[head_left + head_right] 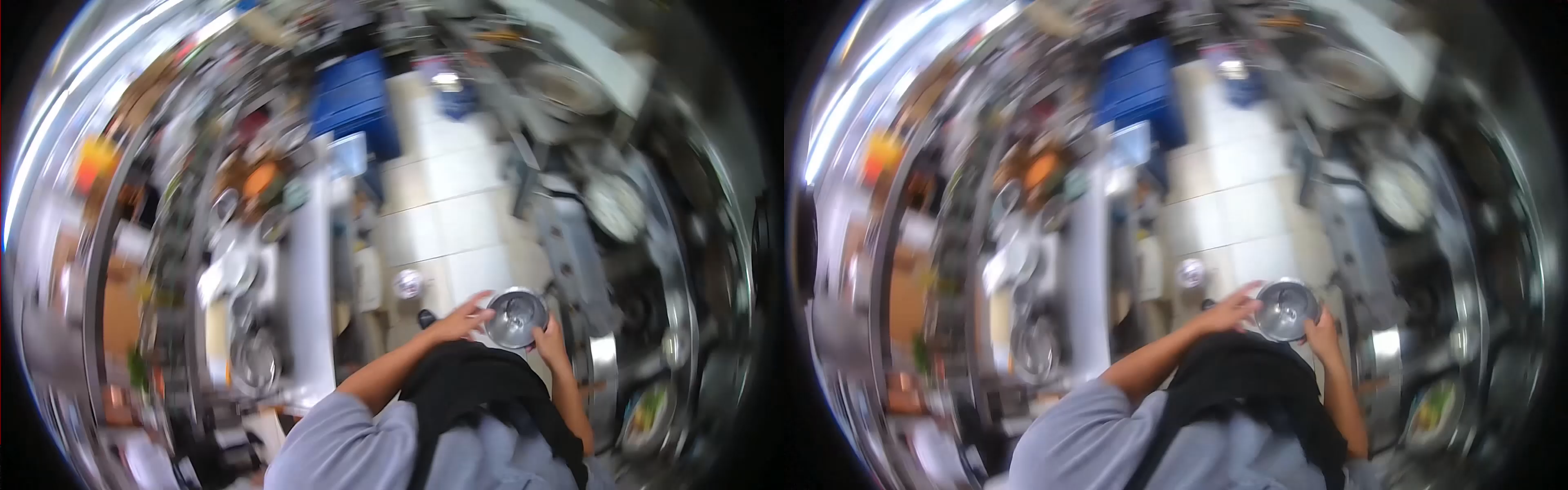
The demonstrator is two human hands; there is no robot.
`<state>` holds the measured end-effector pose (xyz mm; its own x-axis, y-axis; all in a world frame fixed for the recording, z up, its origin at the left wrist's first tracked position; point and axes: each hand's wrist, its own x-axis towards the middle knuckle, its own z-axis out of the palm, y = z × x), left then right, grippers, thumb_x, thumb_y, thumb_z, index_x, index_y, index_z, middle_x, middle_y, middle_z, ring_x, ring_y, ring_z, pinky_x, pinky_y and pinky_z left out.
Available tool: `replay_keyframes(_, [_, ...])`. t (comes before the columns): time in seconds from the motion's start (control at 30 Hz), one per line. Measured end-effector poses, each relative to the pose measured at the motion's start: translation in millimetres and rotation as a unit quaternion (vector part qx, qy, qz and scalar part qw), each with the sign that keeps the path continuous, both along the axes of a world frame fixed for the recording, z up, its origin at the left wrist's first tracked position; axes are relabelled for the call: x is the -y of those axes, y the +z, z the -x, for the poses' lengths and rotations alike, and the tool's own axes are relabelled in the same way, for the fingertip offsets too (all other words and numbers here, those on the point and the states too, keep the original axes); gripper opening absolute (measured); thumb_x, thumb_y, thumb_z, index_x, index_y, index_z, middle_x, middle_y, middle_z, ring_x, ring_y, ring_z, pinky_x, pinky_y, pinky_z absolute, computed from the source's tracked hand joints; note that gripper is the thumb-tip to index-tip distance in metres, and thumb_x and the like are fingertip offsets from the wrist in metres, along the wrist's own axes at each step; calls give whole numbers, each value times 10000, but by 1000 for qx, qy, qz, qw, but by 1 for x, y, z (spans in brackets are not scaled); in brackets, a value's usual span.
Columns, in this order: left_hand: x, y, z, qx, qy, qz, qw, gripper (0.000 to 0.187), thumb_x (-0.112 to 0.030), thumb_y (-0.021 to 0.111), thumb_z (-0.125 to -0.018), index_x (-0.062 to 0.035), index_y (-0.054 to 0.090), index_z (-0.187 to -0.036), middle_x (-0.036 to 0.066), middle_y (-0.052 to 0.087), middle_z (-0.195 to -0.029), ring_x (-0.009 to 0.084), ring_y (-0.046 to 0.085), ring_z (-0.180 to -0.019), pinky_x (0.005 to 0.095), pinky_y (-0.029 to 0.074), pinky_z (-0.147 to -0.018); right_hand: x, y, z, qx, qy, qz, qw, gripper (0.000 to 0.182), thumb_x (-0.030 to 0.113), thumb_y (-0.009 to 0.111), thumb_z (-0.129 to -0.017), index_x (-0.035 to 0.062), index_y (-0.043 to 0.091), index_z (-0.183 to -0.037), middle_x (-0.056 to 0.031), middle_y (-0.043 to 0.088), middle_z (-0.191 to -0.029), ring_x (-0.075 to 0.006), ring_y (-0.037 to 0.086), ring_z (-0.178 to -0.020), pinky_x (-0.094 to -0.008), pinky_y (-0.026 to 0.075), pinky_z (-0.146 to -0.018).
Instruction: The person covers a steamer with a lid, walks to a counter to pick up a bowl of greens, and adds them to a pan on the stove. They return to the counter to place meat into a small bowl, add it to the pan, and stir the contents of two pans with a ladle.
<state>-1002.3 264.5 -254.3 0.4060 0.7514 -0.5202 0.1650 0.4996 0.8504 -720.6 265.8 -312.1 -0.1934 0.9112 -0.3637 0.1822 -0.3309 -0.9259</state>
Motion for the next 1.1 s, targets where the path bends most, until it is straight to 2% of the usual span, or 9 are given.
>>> replay_keyframes(0.17, [13,-56,85,-164,258,-209,929,412,-269,528,-1002,-5,525,-1319,112,651,-1103,192,599,-1002,344,470,-910,-55,52,104,-153,166,74,971,672,231,602,-942,114,265,-1511,-178,543,-1193,-213,668,-734,-312,575,-548])
replay_keyframes(0.3, [78,-83,220,-158,606,-15,779,320,-314,537,-980,2,585,-991,84,609,-736,148,581,-624,365,491,-481,-90,57,142,-127,211,112,963,680,277,589,-959,110,248,-1523,-198,514,-1259,-231,671,-770,-312,575,-629])
replay_keyframes(0.37, [111,-113,278,-34,772,7,634,297,-305,501,-994,-17,556,-1037,120,639,-818,188,626,-616,385,499,-440,-110,29,146,-19,208,140,968,599,258,589,-953,90,345,-1473,-187,539,-1235,-224,670,-759,-305,571,-619])
replay_keyframes(0.47, [153,-125,325,78,836,51,541,480,-430,440,-1015,-22,481,-1265,158,619,-1099,266,659,-926,349,572,-686,-128,-24,146,58,234,177,954,518,226,590,-942,62,424,-1405,-172,576,-1171,-212,667,-755,-301,568,-608])
replay_keyframes(0.53, [126,-98,287,207,632,36,746,664,-567,423,-989,-26,424,-1374,153,572,-1242,274,609,-1076,407,549,-828,-131,-50,142,113,267,180,940,512,224,595,-935,59,433,-1392,-167,587,-1135,-208,657,-735,-300,558,-589])
replay_keyframes(0.57, [96,-22,249,204,556,52,804,788,-652,406,-953,-55,349,-1465,140,525,-1341,271,560,-1157,447,514,-916,-134,-63,139,159,294,182,925,506,222,601,-929,56,441,-1380,-162,598,-1099,-204,647,-716,-300,547,-570])
replay_keyframes(0.63, [64,-22,215,176,342,-8,923,607,-496,438,-1010,-88,405,-1458,100,568,-1329,254,585,-1139,418,510,-928,-144,-95,122,325,422,92,841,466,244,589,-931,72,469,-1347,-150,605,-1061,-215,640,-734,-323,533,-581])
replay_keyframes(0.8, [5,31,240,-94,202,-189,957,480,-355,503,-1002,-107,474,-1412,112,679,-1132,245,644,-1006,356,499,-890,-177,-106,160,312,396,129,854,454,249,580,-933,78,474,-1339,-146,605,-1062,-219,638,-742,-330,531,-590])
replay_keyframes(1.1, [-16,89,374,-188,265,-227,918,427,-304,544,-975,-110,533,-1355,121,700,-1039,275,654,-939,364,481,-873,-209,-115,183,251,282,231,897,427,260,561,-937,92,485,-1322,-135,606,-1065,-229,635,-759,-346,526,-610])
